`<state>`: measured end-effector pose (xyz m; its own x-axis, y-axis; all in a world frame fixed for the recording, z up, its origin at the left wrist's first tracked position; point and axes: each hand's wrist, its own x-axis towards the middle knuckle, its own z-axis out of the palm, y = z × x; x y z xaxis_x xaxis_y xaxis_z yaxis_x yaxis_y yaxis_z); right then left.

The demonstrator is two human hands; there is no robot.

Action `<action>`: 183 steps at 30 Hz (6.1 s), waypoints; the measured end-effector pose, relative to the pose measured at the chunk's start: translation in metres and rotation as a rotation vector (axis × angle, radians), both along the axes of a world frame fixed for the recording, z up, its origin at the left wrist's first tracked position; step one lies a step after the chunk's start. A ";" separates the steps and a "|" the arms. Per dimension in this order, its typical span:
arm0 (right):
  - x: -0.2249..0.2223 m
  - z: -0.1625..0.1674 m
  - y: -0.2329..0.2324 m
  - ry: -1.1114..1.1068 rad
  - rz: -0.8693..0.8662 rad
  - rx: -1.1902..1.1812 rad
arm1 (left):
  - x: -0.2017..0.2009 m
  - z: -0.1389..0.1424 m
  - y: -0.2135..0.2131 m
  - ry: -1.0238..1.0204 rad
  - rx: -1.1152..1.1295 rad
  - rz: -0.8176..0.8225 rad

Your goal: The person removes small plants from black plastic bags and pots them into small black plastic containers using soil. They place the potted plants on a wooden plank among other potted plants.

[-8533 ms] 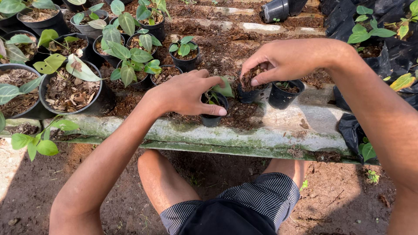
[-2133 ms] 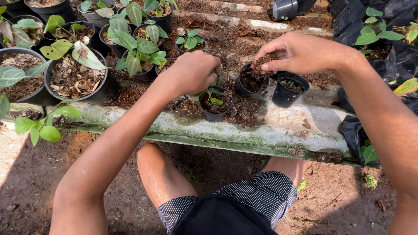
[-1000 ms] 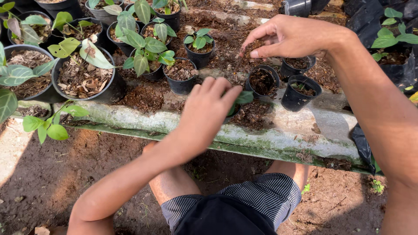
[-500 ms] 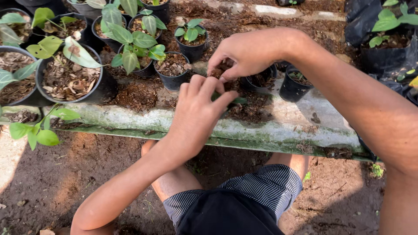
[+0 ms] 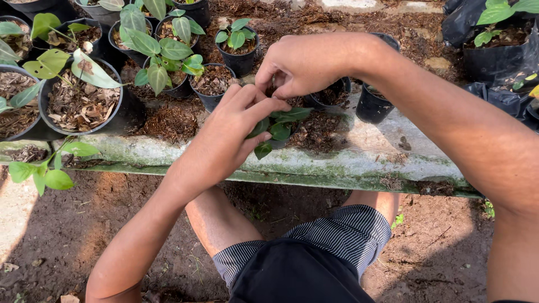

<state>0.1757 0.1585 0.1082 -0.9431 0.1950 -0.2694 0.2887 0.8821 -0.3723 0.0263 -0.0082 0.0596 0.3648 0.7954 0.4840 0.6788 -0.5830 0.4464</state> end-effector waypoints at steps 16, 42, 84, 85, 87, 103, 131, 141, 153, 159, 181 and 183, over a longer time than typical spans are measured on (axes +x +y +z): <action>0.074 0.014 0.010 0.337 -0.225 -0.214 | -0.001 -0.008 0.013 0.188 -0.016 -0.075; 0.049 -0.058 -0.115 0.690 -0.180 0.501 | -0.009 -0.031 0.115 -0.006 -0.225 -0.228; 0.071 -0.065 -0.089 0.629 -0.353 0.139 | 0.008 -0.054 -0.014 -0.044 0.159 0.199; 0.072 -0.064 -0.088 0.618 -0.346 0.130 | 0.008 -0.054 -0.013 -0.041 0.168 0.202; 0.076 -0.061 -0.085 0.663 -0.359 0.182 | 0.007 -0.053 -0.013 -0.031 0.179 0.205; 0.159 -0.018 -0.030 0.607 -0.573 0.512 | 0.007 -0.050 -0.032 -0.241 0.163 0.284; 0.075 -0.029 -0.009 -0.576 -0.306 0.261 | 0.016 -0.041 -0.004 -0.181 0.193 0.348; 0.073 -0.047 -0.008 -0.442 -0.241 0.402 | 0.019 -0.034 0.019 -0.029 0.007 0.413; 0.082 -0.056 -0.002 -0.360 -0.239 0.447 | 0.013 -0.062 0.046 -0.506 -0.166 0.112; 0.078 -0.056 -0.003 -0.354 -0.232 0.490 | 0.014 -0.068 0.049 -0.782 -0.296 -0.037; 0.096 -0.027 0.059 0.483 -0.197 0.716 | 0.011 -0.046 -0.017 -0.379 0.168 0.328; 0.090 -0.039 0.069 0.317 -0.279 0.670 | 0.012 -0.048 -0.017 -0.369 0.169 0.330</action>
<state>0.2656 0.2274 0.0695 -0.8478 0.4609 0.2622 0.5009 0.8584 0.1109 0.0380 -0.0256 0.0116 -0.1109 0.7389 0.6646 0.6539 -0.4494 0.6087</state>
